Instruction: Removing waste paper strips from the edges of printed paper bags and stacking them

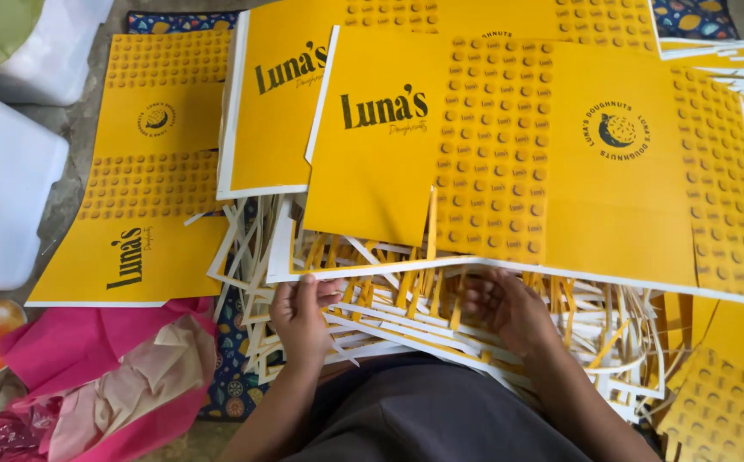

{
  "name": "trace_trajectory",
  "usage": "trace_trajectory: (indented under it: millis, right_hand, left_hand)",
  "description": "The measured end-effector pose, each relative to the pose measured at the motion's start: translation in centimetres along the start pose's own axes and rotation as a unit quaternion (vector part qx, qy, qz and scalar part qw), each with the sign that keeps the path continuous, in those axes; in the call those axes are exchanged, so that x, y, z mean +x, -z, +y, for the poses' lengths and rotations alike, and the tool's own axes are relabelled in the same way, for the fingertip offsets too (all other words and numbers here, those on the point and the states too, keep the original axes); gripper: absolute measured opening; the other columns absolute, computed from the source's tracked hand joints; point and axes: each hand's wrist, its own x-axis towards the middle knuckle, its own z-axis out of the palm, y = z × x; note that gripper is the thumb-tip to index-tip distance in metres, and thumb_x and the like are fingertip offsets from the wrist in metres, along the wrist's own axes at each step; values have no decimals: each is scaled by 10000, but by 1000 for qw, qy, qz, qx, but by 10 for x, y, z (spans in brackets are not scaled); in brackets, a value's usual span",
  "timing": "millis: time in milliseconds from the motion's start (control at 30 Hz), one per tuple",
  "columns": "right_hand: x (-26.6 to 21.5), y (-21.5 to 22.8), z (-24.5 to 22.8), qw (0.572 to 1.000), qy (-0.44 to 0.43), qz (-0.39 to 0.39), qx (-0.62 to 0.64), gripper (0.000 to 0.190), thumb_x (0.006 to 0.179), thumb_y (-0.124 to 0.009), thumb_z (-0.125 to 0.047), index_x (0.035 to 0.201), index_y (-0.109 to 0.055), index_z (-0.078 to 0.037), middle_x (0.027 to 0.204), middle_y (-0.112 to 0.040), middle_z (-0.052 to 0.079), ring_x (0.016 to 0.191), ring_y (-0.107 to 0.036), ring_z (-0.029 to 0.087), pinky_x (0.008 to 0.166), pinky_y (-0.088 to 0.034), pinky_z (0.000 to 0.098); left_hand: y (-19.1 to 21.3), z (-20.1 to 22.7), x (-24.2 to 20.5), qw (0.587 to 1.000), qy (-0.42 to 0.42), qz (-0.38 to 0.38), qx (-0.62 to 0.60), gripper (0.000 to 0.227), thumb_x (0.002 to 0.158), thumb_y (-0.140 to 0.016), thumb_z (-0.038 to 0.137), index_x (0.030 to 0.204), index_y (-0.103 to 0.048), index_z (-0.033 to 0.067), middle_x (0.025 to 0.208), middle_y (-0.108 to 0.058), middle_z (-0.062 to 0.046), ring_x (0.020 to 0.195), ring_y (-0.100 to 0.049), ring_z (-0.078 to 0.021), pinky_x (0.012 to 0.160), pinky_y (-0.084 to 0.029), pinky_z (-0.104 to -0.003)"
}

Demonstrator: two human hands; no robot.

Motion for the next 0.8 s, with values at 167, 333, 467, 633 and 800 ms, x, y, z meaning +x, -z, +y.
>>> trace_trajectory:
  millis: [167,333,467,633,800]
  right_hand:
    - [18,1,2,999,-38,-23,-4,494,1085,-479,-416,1116,-701,24,889,-753,188,740,-763,317,645,-625,389]
    - [18,-14,-2,999,-2,24,23,442,1086,-526,-326,1058,-659,95,891,-737,221,699,-759,314,601,-643,391]
    - [24,-9,9,998,41,38,41,371,1065,-609,-246,1023,-624,122,946,-732,240,714,-744,300,614,-662,408]
    - [19,-21,16,995,50,89,7,360,1040,-642,-238,975,-623,115,900,-724,253,670,-734,309,569,-658,446]
    - [8,-25,11,992,21,123,17,340,1008,-688,-219,921,-629,104,846,-720,275,639,-737,335,552,-661,486]
  left_hand:
    - [22,0,3,972,-224,-7,74,188,993,-591,31,813,-628,-5,590,-672,-161,429,-670,-229,448,-578,-290]
    - [-41,29,27,885,-435,-150,71,161,907,-627,86,991,-722,-12,800,-729,-121,630,-677,-232,659,-581,-341]
    - [-152,44,46,813,-487,-273,163,250,968,-682,210,1162,-729,60,1141,-734,-134,1089,-694,-343,977,-539,-444]
    - [-262,10,61,719,-372,-377,449,543,964,-648,449,1465,-525,279,1529,-451,-171,1438,-372,-460,1136,-291,-660]
    - [-288,27,60,630,-221,-424,612,689,972,-537,628,1594,-363,388,1720,-148,-94,1568,-82,-436,1095,-149,-838]
